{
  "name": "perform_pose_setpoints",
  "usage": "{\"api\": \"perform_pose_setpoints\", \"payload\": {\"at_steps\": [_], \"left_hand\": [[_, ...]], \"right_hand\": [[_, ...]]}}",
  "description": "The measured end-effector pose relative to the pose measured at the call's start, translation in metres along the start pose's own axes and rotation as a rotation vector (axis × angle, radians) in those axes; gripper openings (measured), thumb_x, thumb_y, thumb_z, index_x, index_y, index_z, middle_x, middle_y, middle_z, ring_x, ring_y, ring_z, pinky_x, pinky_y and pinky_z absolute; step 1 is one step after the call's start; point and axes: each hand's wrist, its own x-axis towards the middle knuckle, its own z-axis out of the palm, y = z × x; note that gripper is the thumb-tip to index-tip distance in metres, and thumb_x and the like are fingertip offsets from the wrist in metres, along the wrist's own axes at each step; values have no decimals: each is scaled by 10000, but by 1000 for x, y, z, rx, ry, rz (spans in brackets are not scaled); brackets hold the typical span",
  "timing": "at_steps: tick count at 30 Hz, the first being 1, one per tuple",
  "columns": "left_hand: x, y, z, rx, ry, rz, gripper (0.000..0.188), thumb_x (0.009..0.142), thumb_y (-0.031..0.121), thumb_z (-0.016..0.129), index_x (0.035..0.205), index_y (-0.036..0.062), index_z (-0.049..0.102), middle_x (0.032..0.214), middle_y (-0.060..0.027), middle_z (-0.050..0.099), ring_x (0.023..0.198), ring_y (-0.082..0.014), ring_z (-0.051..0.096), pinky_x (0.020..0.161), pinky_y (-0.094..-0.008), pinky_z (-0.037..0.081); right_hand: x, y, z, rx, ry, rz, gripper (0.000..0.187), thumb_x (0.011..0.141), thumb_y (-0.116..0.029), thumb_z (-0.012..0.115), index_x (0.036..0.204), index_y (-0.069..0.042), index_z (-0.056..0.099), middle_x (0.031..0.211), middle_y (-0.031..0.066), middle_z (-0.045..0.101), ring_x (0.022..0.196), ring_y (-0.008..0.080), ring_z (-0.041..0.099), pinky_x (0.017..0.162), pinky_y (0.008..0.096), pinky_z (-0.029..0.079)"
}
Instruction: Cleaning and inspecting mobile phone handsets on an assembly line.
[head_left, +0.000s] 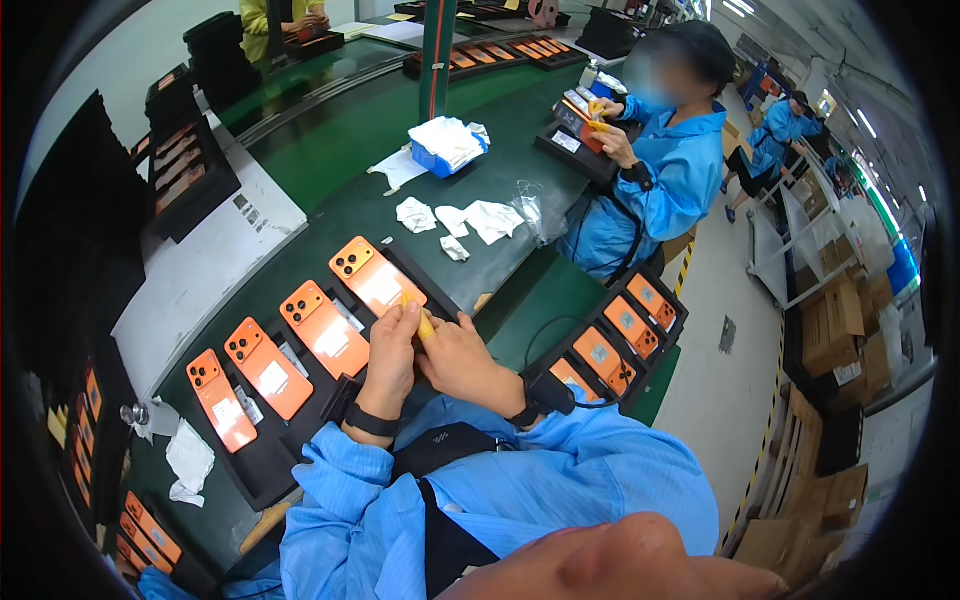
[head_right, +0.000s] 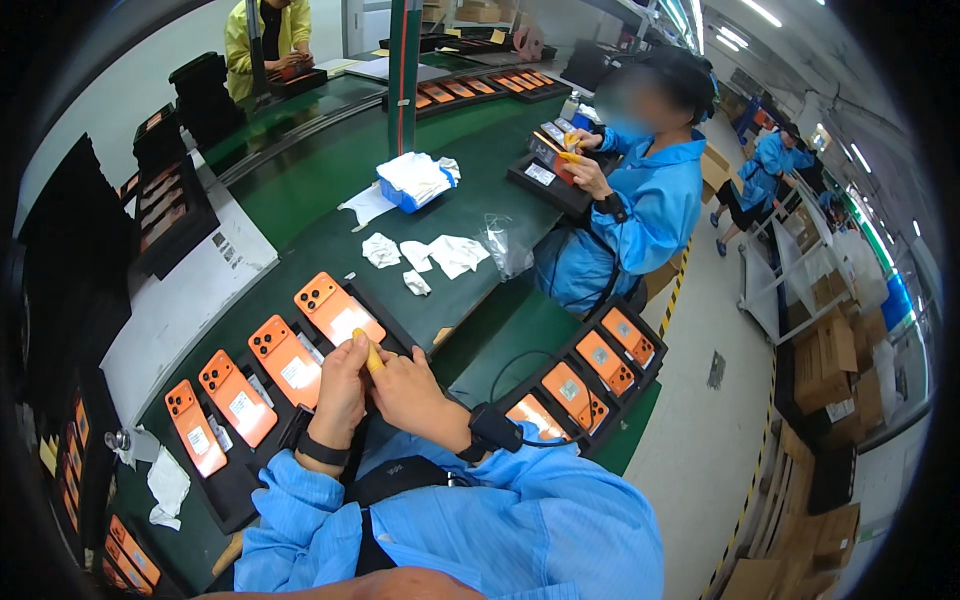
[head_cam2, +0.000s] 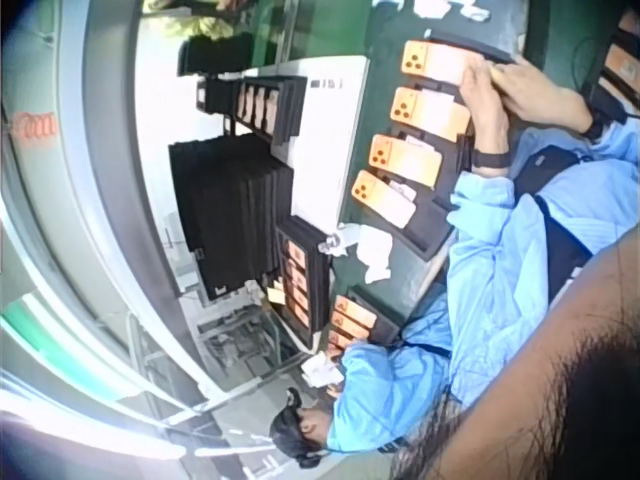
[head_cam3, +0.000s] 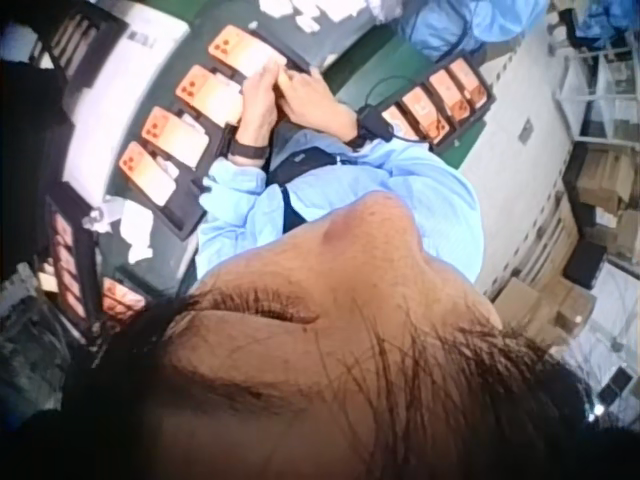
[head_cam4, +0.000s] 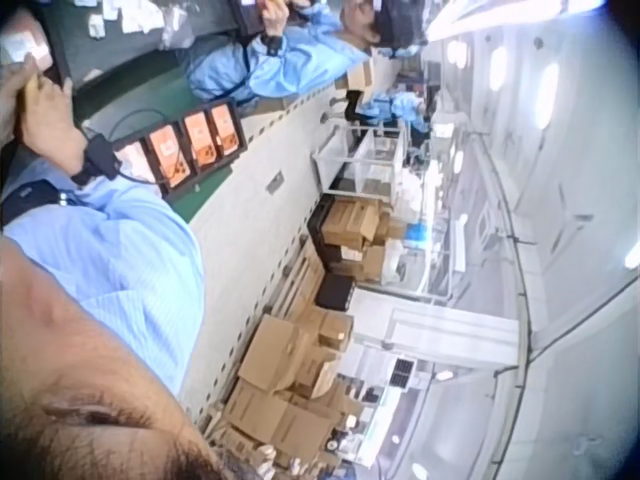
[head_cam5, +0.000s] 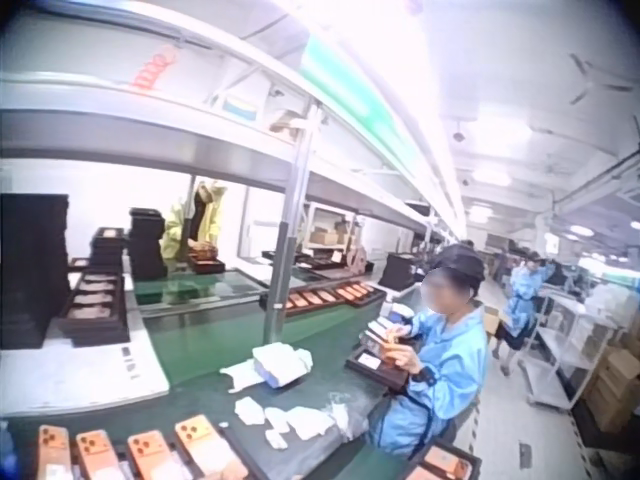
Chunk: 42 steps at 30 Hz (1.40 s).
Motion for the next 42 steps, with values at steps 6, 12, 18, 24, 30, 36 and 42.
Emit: {"api": "perform_pose_setpoints", "payload": {"at_steps": [6, 12, 18, 24, 30, 36, 42], "left_hand": [[-5, -11, -12, -13, 69, 96, 218, 1037, 210, 543, 896, 49, 581, 742, 4, 560, 659, -67, 509, 612, -224, 425], [-8, -11, -13, -6, 106, 175, 175, 1023, 152, 548, 888, 44, 576, 740, 6, 559, 636, -61, 494, 597, -218, 416], [-15, 5, -16, -1, 119, 126, 263, 1028, 202, 557, 815, 48, 581, 706, 2, 563, 625, -61, 498, 587, -221, 415], [-17, -2, -41, 165, 96, 125, 381, 1040, 306, 535, 754, 63, 596, 694, -16, 592, 621, -86, 518, 614, -233, 431], [-24, -1, -46, 185, 122, 147, 397, 1041, 290, 516, 750, 40, 619, 679, -34, 609, 592, -99, 544, 568, -241, 449], [-32, -3, -56, 142, 57, 16, 395, 1038, 272, 498, 833, -17, 672, 774, -88, 680, 634, -140, 628, 589, -253, 521], [-34, 2, -68, 16, 28, -56, 400, 1021, 257, 490, 936, -64, 714, 869, -141, 727, 715, -185, 693, 674, -274, 568]], "right_hand": [[-1, -12, -3, 11, -74, -55, 428, 886, -168, 608, 1258, 32, 539, 976, 162, 625, 915, 339, 642, 968, 638, 404], [-1, -16, 6, -36, -100, -83, 389, 889, -161, 596, 1233, 16, 553, 954, 154, 622, 904, 328, 640, 966, 615, 403], [4, -24, -5, -13, -116, -58, 386, 878, -162, 625, 1222, 2, 560, 947, 147, 618, 897, 323, 638, 953, 581, 411], [-1, -26, -4, -12, -105, -142, 462, 864, -162, 655, 1287, -11, 545, 942, 131, 617, 885, 305, 633, 967, 537, 406], [0, -25, -8, -9, -121, -203, 397, 859, -163, 684, 1220, -37, 578, 926, 118, 605, 853, 299, 614, 905, 484, 434], [-4, -16, -4, 13, -111, -282, 408, 856, -140, 669, 1250, -70, 589, 872, 98, 596, 799, 274, 601, 810, 415, 434], [4, -16, -5, 42, -119, -342, 432, 841, -112, 657, 1268, -95, 589, 874, 92, 590, 810, 265, 597, 805, 400, 424]]}}
